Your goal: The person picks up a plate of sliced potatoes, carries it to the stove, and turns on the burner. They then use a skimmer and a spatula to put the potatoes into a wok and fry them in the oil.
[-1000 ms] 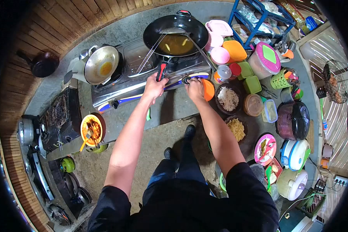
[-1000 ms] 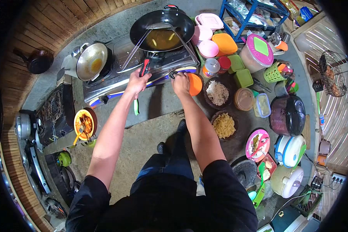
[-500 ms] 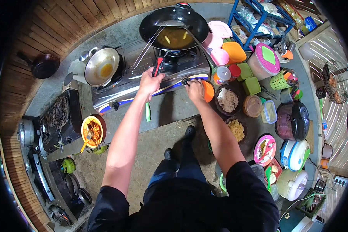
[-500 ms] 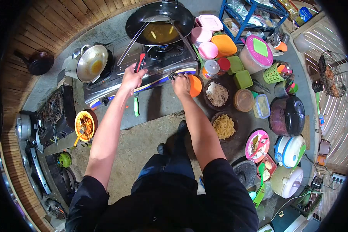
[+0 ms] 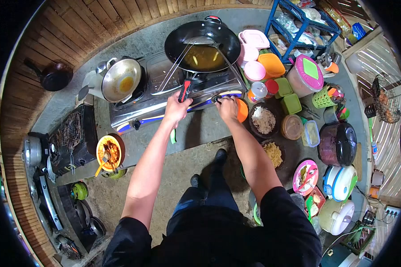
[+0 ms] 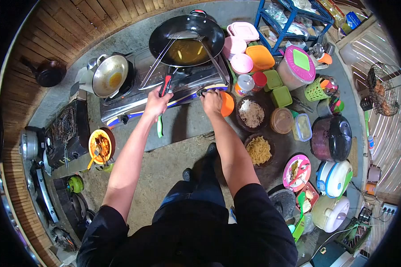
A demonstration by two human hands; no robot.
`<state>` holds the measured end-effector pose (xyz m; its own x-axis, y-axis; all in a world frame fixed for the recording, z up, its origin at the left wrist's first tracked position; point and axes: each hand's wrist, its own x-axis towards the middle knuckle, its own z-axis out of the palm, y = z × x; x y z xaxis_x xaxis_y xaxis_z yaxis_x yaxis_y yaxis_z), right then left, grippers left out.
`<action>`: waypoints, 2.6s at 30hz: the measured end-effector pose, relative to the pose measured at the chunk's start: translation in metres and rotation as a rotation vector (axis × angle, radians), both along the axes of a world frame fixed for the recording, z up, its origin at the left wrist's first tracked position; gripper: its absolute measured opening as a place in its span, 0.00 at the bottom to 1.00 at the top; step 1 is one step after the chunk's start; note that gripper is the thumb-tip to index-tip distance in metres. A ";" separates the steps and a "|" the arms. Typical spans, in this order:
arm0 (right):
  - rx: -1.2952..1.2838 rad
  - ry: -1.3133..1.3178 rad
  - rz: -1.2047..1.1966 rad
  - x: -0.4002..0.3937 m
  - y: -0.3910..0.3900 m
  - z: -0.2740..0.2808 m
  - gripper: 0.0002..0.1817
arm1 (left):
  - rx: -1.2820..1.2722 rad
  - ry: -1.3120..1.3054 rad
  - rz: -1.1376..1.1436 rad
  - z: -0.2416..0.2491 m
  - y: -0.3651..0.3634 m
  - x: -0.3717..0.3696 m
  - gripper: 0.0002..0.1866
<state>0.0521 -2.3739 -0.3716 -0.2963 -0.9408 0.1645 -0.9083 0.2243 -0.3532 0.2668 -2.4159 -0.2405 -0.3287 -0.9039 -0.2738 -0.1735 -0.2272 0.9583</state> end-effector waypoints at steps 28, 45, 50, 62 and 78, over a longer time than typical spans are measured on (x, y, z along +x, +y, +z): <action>-0.046 -0.046 0.002 -0.002 0.002 0.001 0.13 | 0.127 0.000 -0.032 -0.017 0.003 0.011 0.11; -0.056 -0.055 0.053 0.004 0.016 0.008 0.20 | 0.265 0.034 -0.100 -0.007 0.007 0.021 0.18; -0.119 -0.169 -0.006 0.010 0.045 0.012 0.18 | 0.204 0.021 -0.039 -0.009 0.023 0.029 0.23; -0.251 -0.490 -0.167 0.054 0.261 0.033 0.11 | 0.139 0.148 0.141 -0.045 0.116 0.095 0.22; -0.049 -0.262 -0.587 -0.066 0.359 0.005 0.15 | 0.422 0.010 -0.139 -0.118 0.235 0.044 0.18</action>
<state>-0.0142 -2.0147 -0.3666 -0.7956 -0.6033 0.0556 -0.5217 0.6354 -0.5693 0.3106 -2.1811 -0.3580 -0.4434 -0.6605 -0.6059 -0.2215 -0.5743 0.7881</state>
